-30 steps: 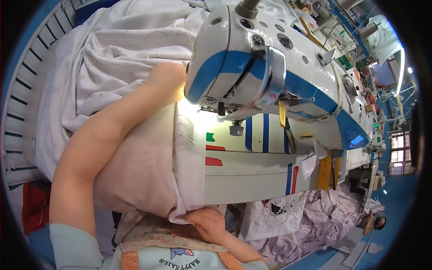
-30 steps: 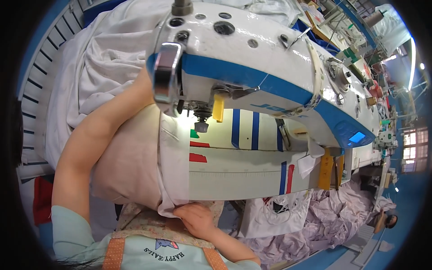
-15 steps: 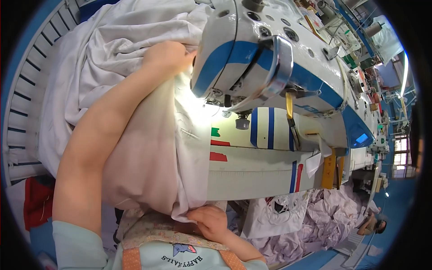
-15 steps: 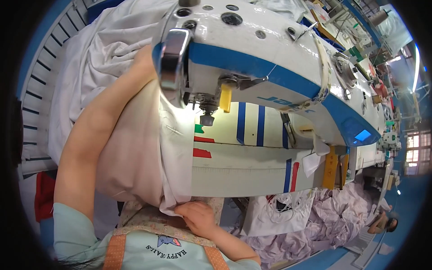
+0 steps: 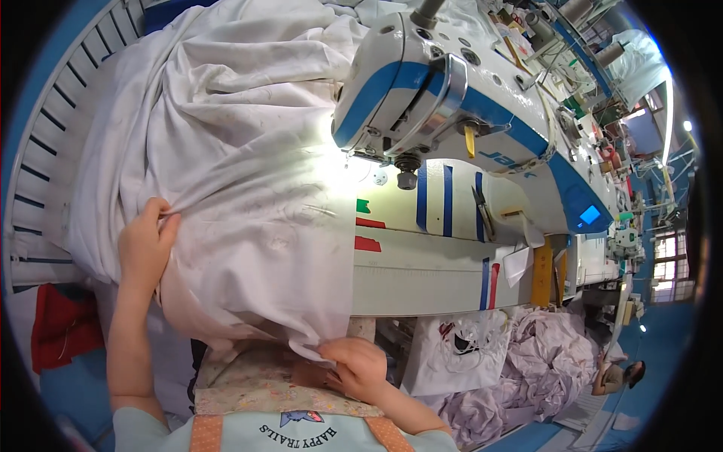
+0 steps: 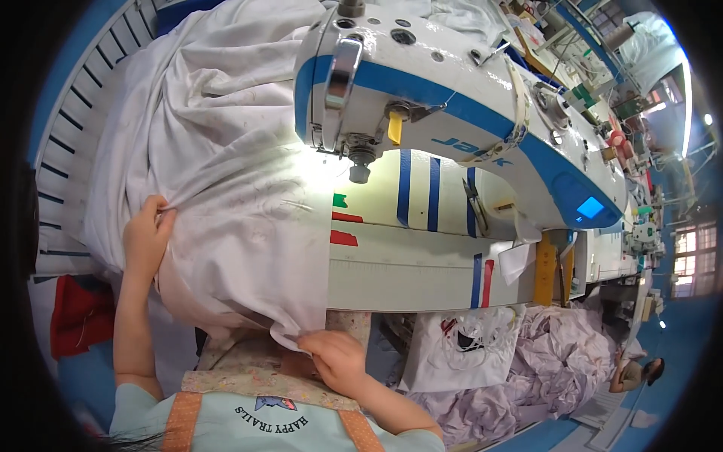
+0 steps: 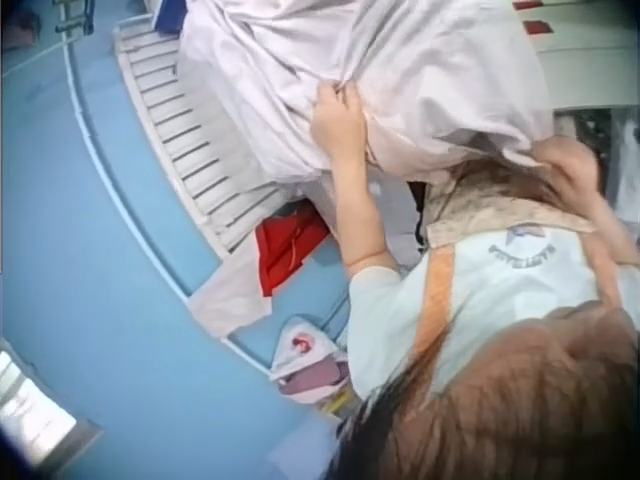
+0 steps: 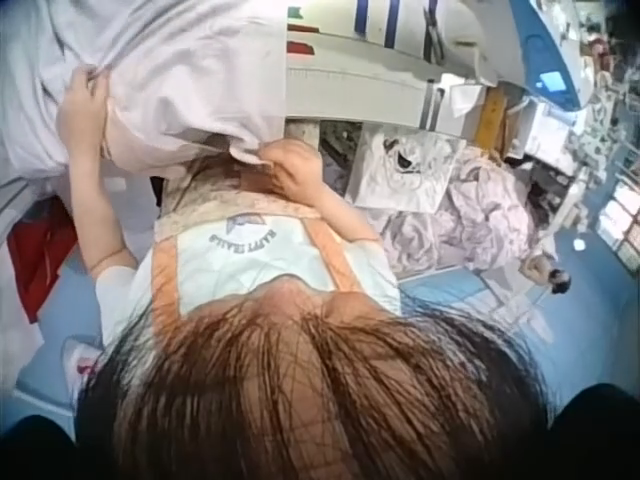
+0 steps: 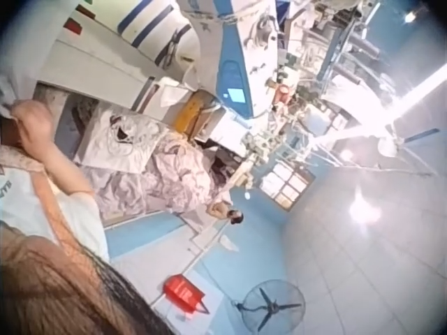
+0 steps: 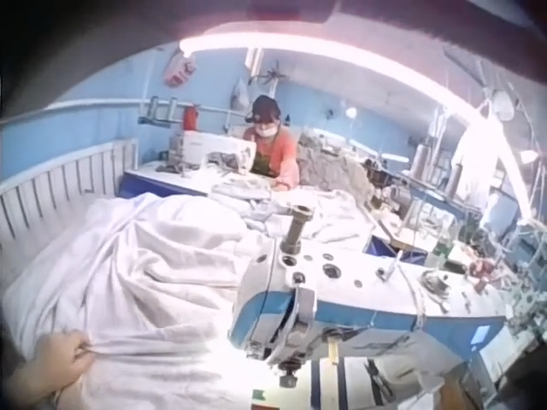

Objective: Sewing fabric pieces together using an industrial sewing machine.

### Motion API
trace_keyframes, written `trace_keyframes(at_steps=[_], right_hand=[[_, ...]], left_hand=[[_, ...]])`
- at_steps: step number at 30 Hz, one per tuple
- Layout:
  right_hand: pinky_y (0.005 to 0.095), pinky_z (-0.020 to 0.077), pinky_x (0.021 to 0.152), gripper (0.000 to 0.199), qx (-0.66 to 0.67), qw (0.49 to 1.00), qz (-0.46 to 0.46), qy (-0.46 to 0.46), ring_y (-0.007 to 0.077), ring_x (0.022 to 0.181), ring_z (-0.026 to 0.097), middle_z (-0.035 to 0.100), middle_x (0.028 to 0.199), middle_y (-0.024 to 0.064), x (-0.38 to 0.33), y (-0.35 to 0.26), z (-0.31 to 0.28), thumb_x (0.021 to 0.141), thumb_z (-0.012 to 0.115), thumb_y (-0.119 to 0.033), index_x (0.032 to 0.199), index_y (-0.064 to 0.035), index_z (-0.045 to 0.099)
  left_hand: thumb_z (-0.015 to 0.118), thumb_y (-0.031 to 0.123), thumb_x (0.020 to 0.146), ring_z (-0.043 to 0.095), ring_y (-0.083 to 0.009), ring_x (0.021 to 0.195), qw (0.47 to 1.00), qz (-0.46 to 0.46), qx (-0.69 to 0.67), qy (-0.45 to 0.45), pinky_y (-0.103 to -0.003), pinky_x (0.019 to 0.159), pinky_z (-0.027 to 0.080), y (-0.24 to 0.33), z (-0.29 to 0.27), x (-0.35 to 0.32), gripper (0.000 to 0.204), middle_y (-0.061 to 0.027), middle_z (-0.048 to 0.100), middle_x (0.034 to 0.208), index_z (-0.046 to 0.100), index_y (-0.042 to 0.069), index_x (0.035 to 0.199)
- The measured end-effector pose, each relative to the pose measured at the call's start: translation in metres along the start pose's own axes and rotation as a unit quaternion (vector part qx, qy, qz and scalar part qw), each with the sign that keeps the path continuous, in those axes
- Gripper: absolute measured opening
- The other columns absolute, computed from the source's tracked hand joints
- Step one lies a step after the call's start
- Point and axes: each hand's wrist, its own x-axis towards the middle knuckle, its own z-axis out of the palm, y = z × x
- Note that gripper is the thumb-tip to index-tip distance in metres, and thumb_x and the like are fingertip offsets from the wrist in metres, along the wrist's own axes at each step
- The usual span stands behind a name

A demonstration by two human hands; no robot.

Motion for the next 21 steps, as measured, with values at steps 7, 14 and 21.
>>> trace_keyframes(at_steps=[7,14,21], right_hand=[[0.0362,0.0557,0.070,0.032,-0.047,0.999,-0.021,0.018,0.0288,0.083,0.072,0.074,0.093,0.0112,0.012,0.002,0.004,0.068,0.060,0.007,0.095,-0.0041,0.072],[0.0356,0.0555,0.068,0.035,-0.064,0.995,-0.062,0.045,0.0282,0.079,0.071,0.073,0.090,0.0113,0.040,0.000,-0.003,0.064,0.060,0.008,0.094,-0.0043,0.072],[0.0360,0.0557,0.068,0.033,-0.098,0.993,-0.060,0.021,0.0285,0.079,0.071,0.073,0.091,0.0106,0.074,0.001,-0.015,0.067,0.065,0.009,0.095,-0.0066,0.071]], left_hand=[[0.060,0.016,0.092,0.062,-0.0419,0.071,0.994,0.086,0.056,0.031,-0.052,0.062,0.045,-0.004,0.021,0.048,0.011,-0.0194,0.064,0.074,0.054,0.007,0.090],[0.058,0.018,0.094,0.063,-0.0440,0.074,0.994,0.081,0.063,0.026,-0.054,0.065,0.047,-0.008,0.043,0.099,0.014,-0.0209,0.066,0.078,0.053,0.005,0.094],[0.056,0.017,0.094,0.066,-0.0419,0.075,0.989,0.114,0.087,0.037,-0.052,0.068,0.051,-0.006,0.057,0.144,0.014,-0.0213,0.068,0.084,0.058,0.005,0.102]])
